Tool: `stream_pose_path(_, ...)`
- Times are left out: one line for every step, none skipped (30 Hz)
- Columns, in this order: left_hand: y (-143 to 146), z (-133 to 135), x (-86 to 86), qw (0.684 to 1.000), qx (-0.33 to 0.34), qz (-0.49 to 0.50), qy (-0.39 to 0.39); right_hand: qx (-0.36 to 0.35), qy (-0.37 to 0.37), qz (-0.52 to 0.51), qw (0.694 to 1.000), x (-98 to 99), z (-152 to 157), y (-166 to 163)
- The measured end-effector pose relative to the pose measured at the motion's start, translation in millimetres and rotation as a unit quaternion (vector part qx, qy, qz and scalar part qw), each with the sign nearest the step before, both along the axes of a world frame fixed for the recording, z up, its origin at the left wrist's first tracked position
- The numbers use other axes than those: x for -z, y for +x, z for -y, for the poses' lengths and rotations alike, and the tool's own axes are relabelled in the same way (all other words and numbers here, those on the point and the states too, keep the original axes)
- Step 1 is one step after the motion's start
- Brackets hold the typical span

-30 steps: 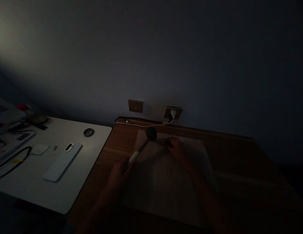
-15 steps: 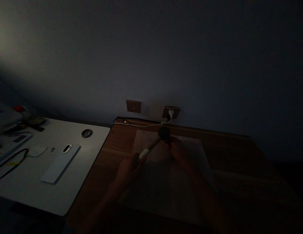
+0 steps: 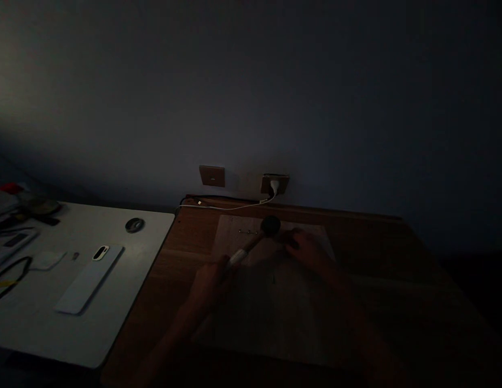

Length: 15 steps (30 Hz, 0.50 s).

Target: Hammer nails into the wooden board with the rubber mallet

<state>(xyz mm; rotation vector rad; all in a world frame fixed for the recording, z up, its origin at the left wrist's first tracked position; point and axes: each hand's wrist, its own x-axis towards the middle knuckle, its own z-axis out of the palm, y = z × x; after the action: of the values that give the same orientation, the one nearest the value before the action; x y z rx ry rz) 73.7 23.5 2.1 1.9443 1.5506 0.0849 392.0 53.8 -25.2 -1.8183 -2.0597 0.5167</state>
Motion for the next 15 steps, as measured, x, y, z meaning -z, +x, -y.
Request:
stream_pose_path(1,0,-1.4,1.000,0.000,-0.004,-0.001,-0.005,-0.007,0.009,1.000,0.7,-1,-2)
stream_pose_path(1,1,-2.9,1.000,0.001,-0.009,-0.001,-0.009,-0.013,0.017,1.000,1.4,-2,-4)
stream_pose_path(1,1,-4.4,1.000,0.001,-0.015,-0.002,-0.011,-0.019,0.024,0.999,1.9,-3,-5)
stream_pose_path(1,2,-5.5,1.000,0.000,-0.019,-0.002,-0.012,-0.024,0.030,0.999,2.1,-4,-6)
stream_pose_path(0,3,-6.2,1.000,-0.001,-0.019,-0.002,-0.013,-0.029,0.035,0.999,2.0,-6,-6)
stream_pose_path(0,4,-6.4,1.000,-0.003,-0.017,-0.002,-0.013,-0.033,0.038,0.999,1.6,-7,-7)
stream_pose_path(-1,5,-6.1,1.000,-0.004,-0.013,-0.002,-0.013,-0.035,0.040,0.998,0.8,-7,-7)
stream_pose_path(-2,6,-5.4,1.000,-0.007,-0.009,0.000,-0.013,-0.036,0.041,0.998,-0.2,-7,-7)
stream_pose_path(-3,7,-4.2,1.000,-0.010,-0.003,0.004,-0.013,-0.035,0.039,0.999,-1.5,-7,-7)
stream_pose_path(-5,8,-2.9,1.000,-0.015,0.001,0.006,-0.011,-0.031,0.036,0.999,-2.9,-7,-7)
stream_pose_path(-6,8,-1.4,1.000,-0.020,0.006,0.007,-0.007,-0.026,0.032,0.999,-4.4,-7,-7)
stream_pose_path(-7,9,-0.1,1.000,-0.027,0.012,0.007,-0.002,-0.020,0.026,0.999,-6.0,-7,-7)
stream_pose_path(-8,10,1.2,0.999,-0.034,0.019,0.004,0.003,-0.016,0.019,1.000,-7.6,-7,-7)
stream_pose_path(-9,10,2.2,0.999,-0.041,0.028,-0.001,0.008,-0.012,0.011,1.000,-9.0,-8,-7)
stream_pose_path(-10,11,2.9,0.998,-0.047,0.038,-0.006,0.010,-0.008,0.002,1.000,-10.1,-10,-7)
